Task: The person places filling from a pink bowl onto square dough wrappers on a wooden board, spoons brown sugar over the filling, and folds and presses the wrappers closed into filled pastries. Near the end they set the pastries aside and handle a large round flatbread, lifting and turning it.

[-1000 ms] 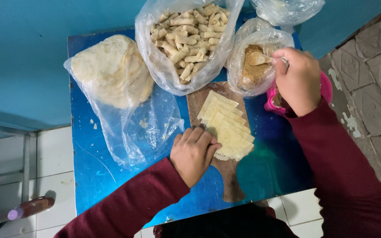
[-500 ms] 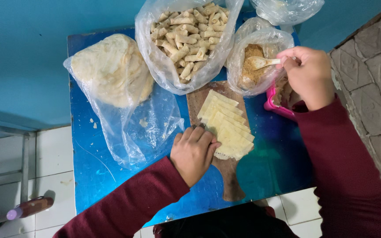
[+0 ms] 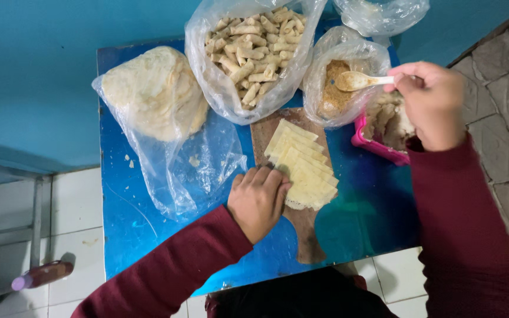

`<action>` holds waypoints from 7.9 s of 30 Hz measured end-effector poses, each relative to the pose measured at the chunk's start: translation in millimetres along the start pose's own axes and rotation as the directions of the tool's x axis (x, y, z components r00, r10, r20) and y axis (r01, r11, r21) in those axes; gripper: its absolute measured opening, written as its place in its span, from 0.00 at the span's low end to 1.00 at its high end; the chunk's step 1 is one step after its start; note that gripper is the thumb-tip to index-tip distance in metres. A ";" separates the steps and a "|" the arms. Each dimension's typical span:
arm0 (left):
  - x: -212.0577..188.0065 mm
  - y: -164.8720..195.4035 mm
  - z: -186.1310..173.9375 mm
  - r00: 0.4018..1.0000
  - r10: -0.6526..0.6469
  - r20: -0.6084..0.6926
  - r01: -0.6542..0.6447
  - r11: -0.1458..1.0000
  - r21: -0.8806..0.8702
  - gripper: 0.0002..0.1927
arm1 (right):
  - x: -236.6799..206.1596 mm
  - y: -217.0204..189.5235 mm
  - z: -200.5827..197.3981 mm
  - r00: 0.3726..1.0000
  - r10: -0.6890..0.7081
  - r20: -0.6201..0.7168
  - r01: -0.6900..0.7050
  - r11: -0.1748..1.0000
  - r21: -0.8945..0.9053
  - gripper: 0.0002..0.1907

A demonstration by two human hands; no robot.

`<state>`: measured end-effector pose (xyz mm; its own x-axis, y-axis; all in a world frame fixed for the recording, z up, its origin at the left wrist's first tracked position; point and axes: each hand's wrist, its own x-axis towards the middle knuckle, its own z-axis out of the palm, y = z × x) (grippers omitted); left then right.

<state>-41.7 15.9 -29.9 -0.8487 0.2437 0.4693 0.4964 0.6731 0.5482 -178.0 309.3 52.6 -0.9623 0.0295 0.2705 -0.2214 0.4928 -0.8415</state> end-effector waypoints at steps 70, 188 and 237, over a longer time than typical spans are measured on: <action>-4.8 26.3 0.0 0.996 0.085 0.014 -0.079 0.968 -0.237 0.10 | -126.5 -34.0 32.0 0.867 -0.183 0.464 0.396 0.817 -0.418 0.08; 7.7 19.8 13.5 0.983 0.165 0.081 -0.173 0.979 0.103 0.10 | -119.6 -37.7 50.1 0.725 -0.399 0.562 0.633 0.707 -0.315 0.14; 28.4 -3.9 19.6 0.981 0.090 0.173 -0.079 0.994 -0.070 0.11 | -91.2 -37.7 65.6 0.800 -0.370 0.472 0.543 0.782 -0.308 0.06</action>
<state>-71.3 33.9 -32.3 -0.8191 0.4206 0.3900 0.5736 0.6009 0.5566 -92.3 231.0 29.0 -0.7628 -0.5688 0.3074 -0.6466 0.6687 -0.3671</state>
